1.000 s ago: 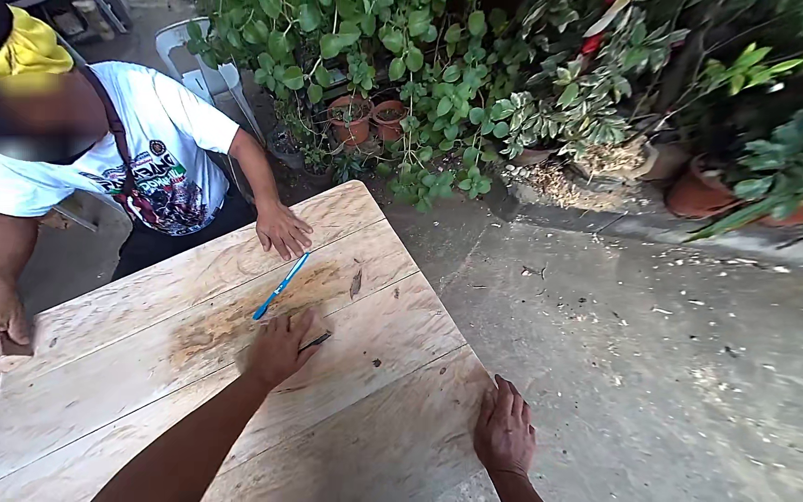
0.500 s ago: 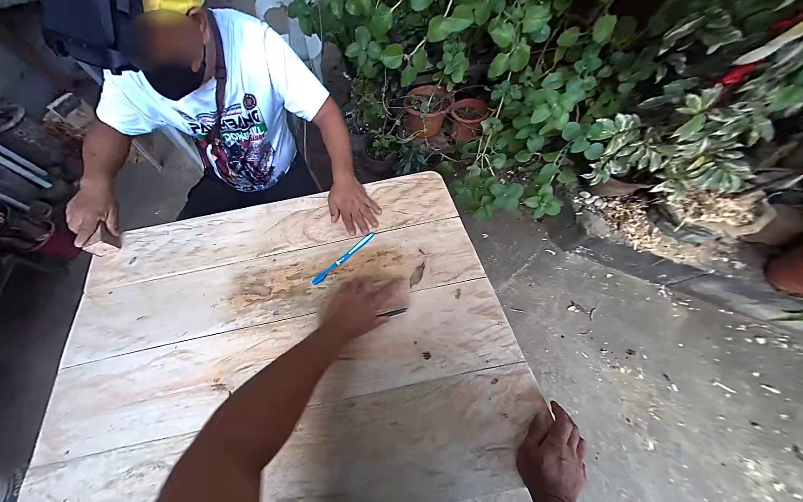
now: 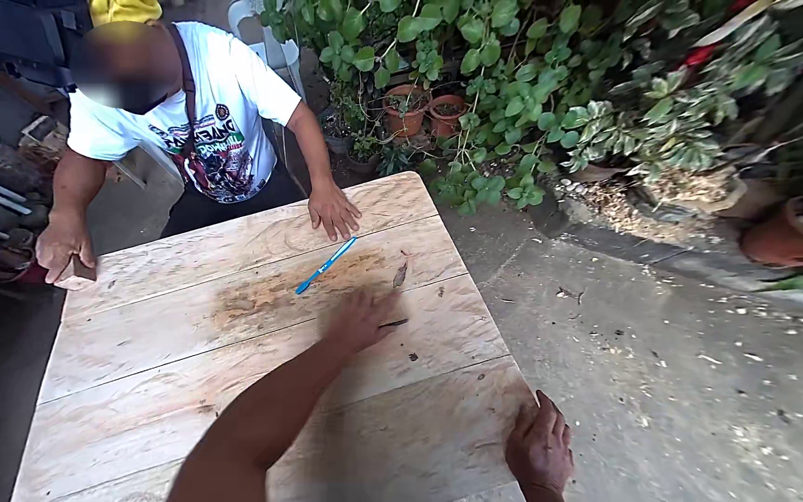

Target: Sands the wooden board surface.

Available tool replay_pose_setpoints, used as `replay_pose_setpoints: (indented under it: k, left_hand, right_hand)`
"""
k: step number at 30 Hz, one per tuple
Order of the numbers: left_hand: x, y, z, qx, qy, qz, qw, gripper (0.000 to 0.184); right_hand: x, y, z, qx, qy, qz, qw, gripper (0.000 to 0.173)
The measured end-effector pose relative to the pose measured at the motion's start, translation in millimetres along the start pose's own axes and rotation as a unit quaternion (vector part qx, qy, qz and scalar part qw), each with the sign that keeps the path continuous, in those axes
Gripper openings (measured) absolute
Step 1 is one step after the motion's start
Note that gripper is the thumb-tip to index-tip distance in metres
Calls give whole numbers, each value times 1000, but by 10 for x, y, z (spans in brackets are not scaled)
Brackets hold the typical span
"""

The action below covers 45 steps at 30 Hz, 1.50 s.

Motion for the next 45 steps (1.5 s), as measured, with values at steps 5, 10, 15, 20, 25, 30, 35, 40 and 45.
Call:
replay_pose_setpoints:
  k: [5, 10, 15, 20, 25, 30, 35, 40, 45]
  left_hand:
    - [-1370, -348, 972, 8, -1, -39, 999, 74]
    - [-823, -109, 434, -15, 23, -5, 1000, 77]
    - [951, 396, -928, -65, -42, 72, 994, 79]
    - [1208, 312, -834, -45, -59, 77, 994, 77]
    - [-408, -172, 467, -34, -8, -33, 999, 74]
    - [-1467, -341, 1270, -19, -5, -38, 999, 79]
    - [-653, -80, 524, -39, 0, -8, 999, 77]
    - [1018, 338, -850, -43, -170, 22, 984, 87]
    - [1234, 146, -850, 13, -298, -59, 953, 94]
  right_hand:
    - [-6, -11, -12, 9, 12, -10, 1000, 48]
    - [28, -28, -30, -15, 21, -4, 1000, 47]
    - [49, -23, -9, -54, 14, 15, 998, 46]
    - [16, -30, -15, -63, 18, 11, 998, 43]
    - [23, -34, -18, -64, 12, 16, 998, 42]
    - [21, -15, 5, -58, 5, 21, 998, 44]
    - [18, -47, 5, -65, 16, -13, 998, 43]
    - [7, -41, -2, -69, 11, -17, 997, 42]
    - [-2, -54, 8, -59, 16, -20, 998, 42]
Point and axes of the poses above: each hand's wrist, its own x-axis away from the middle knuckle, its own y-axis out of the palm, z = x × y, the point moved 1 cm from there along -x, towards the middle knuckle, and after that the axes turned 11 degrees about -x, right-handed, at the moved point
